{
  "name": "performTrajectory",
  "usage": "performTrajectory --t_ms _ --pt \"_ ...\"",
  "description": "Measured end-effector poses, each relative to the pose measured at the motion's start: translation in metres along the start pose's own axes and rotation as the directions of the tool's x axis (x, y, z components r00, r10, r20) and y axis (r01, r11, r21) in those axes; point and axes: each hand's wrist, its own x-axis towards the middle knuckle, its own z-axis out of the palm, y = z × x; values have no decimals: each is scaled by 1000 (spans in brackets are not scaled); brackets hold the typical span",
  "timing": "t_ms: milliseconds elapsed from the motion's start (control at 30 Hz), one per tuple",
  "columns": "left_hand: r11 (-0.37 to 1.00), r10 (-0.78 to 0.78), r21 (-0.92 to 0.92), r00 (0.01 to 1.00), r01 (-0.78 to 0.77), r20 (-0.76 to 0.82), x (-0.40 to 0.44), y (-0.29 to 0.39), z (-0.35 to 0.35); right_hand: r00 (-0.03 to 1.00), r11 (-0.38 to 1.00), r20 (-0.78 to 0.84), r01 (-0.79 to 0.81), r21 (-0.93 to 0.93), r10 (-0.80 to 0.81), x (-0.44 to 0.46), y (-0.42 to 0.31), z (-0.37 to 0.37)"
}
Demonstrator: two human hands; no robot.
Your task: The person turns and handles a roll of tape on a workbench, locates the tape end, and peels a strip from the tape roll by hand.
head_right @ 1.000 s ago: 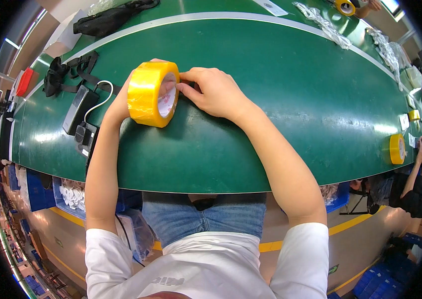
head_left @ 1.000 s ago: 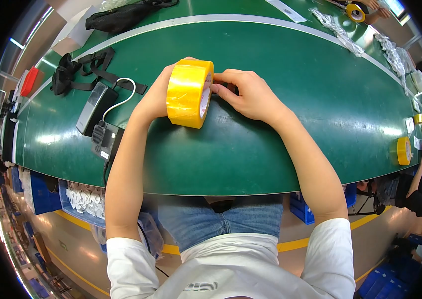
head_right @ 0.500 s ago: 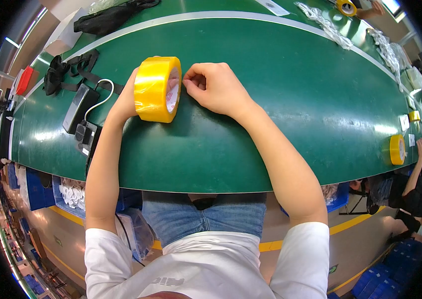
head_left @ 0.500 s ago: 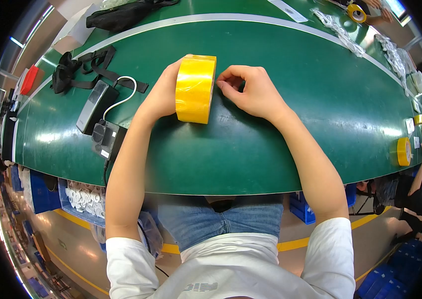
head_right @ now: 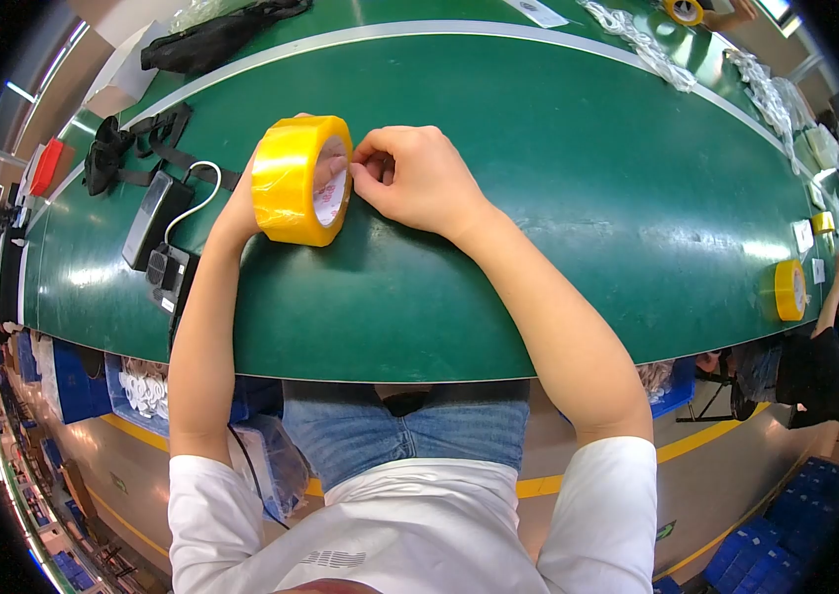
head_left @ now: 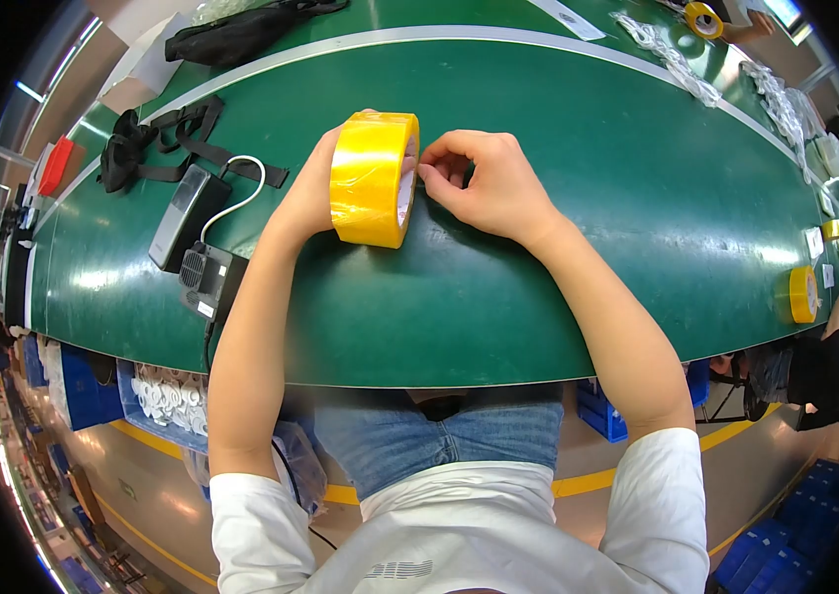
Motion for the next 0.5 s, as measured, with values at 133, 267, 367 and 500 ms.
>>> performTrajectory --t_ms 133,267,367,500 --pt "999 20 32 1000 -21 17 2 -2 -1 1000 1000 -11 19 -6 -19 -1 0 1" --pt "1000 -23 12 999 23 36 2 2 -3 998 998 -14 59 -24 -60 -1 -2 0" --pt "999 36 -2 997 -36 61 1 -2 -5 997 997 -36 72 -22 -73 -1 -3 2" --pt "999 -23 -38 998 25 65 -2 6 -5 997 999 -64 49 -16 -50 -1 -2 5"
